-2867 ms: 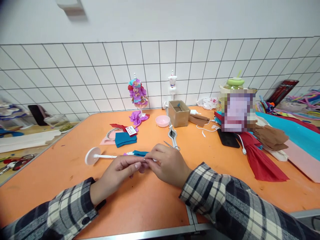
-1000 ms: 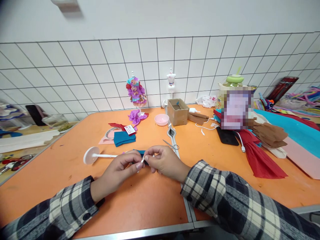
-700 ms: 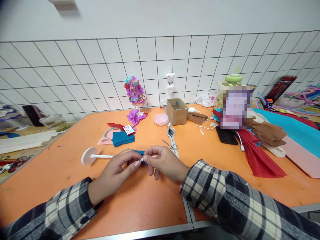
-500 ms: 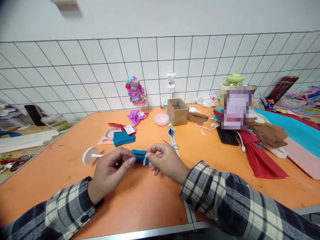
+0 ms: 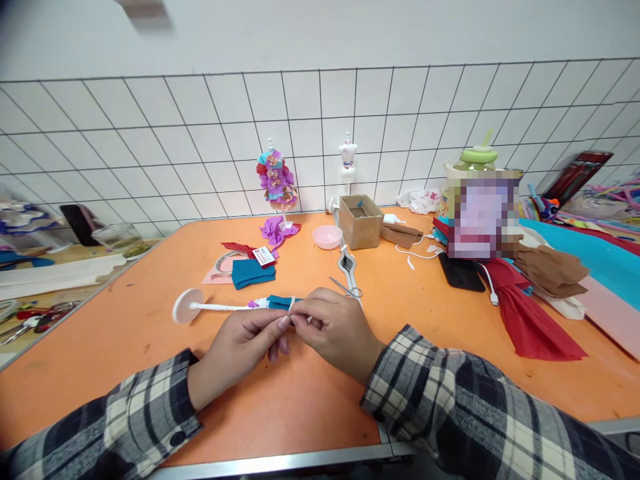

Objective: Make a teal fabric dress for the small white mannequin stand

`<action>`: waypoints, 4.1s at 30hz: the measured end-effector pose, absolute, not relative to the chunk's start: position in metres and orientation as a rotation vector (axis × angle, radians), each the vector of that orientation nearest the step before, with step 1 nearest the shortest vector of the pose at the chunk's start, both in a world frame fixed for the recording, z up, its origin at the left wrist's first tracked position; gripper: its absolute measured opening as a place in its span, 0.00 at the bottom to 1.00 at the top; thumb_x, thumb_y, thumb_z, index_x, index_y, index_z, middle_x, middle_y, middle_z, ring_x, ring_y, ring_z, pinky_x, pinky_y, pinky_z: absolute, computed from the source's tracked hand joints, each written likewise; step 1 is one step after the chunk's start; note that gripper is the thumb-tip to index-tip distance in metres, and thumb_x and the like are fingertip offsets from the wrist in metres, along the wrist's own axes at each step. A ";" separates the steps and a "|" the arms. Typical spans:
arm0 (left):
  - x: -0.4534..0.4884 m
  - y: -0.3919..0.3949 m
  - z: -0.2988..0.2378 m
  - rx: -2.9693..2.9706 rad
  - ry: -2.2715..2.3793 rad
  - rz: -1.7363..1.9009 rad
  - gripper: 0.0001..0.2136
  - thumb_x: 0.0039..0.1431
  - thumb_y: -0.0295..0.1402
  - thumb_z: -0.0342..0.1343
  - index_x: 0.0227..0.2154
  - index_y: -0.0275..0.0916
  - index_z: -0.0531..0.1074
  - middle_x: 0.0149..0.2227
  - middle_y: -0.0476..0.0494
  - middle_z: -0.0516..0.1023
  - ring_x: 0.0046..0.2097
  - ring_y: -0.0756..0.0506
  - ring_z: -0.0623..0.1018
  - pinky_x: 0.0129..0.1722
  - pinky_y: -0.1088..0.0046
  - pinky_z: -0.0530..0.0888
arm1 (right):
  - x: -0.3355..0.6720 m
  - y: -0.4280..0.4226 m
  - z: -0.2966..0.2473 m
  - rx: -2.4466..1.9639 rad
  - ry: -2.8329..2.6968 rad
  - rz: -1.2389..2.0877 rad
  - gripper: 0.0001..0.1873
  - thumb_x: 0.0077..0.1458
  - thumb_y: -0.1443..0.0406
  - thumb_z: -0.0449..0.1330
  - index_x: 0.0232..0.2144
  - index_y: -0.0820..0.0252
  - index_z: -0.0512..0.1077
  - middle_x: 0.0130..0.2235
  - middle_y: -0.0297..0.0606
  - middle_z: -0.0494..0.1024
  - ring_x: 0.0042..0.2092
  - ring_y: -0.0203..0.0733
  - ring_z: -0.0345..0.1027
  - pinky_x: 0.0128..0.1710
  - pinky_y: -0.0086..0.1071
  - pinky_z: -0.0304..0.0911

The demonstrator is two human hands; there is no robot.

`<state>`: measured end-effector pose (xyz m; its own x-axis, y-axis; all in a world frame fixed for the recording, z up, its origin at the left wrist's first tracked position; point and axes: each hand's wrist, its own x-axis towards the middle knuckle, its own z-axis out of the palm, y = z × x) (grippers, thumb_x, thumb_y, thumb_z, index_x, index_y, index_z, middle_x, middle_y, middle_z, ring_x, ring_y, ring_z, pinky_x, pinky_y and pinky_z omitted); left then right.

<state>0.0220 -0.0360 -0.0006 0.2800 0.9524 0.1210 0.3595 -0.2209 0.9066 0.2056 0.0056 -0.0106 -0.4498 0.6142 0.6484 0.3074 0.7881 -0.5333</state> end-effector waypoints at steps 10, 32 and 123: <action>0.026 -0.039 0.006 1.846 1.202 0.963 0.16 0.62 0.39 0.50 0.24 0.35 0.75 0.20 0.48 0.74 0.24 0.52 0.73 0.26 0.79 0.71 | 0.202 0.003 -0.009 -0.752 -1.994 0.592 0.05 0.50 0.70 0.59 0.27 0.57 0.74 0.26 0.32 0.70 0.24 0.30 0.63 0.23 0.24 0.59; 0.028 -0.035 0.006 1.749 1.242 1.019 0.12 0.56 0.33 0.52 0.23 0.34 0.76 0.22 0.45 0.76 0.24 0.50 0.73 0.26 0.77 0.71 | 0.199 0.004 -0.007 -0.813 -1.976 0.724 0.04 0.51 0.69 0.60 0.27 0.58 0.75 0.26 0.31 0.71 0.23 0.29 0.60 0.24 0.24 0.56; 0.011 -0.018 0.007 1.784 1.501 1.199 0.13 0.60 0.39 0.51 0.22 0.39 0.63 0.20 0.53 0.66 0.24 0.51 0.67 0.25 0.76 0.64 | 0.208 0.009 -0.006 -0.583 -1.336 1.794 0.13 0.53 0.58 0.62 0.32 0.58 0.63 0.37 0.40 0.79 0.36 0.38 0.76 0.30 0.27 0.70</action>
<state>0.0108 -0.0179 0.0071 -0.0031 0.9550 0.2966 0.5005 -0.2553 0.8272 0.2082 0.0094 -0.0058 -0.5681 0.8170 0.0988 -0.3287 -0.1152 -0.9374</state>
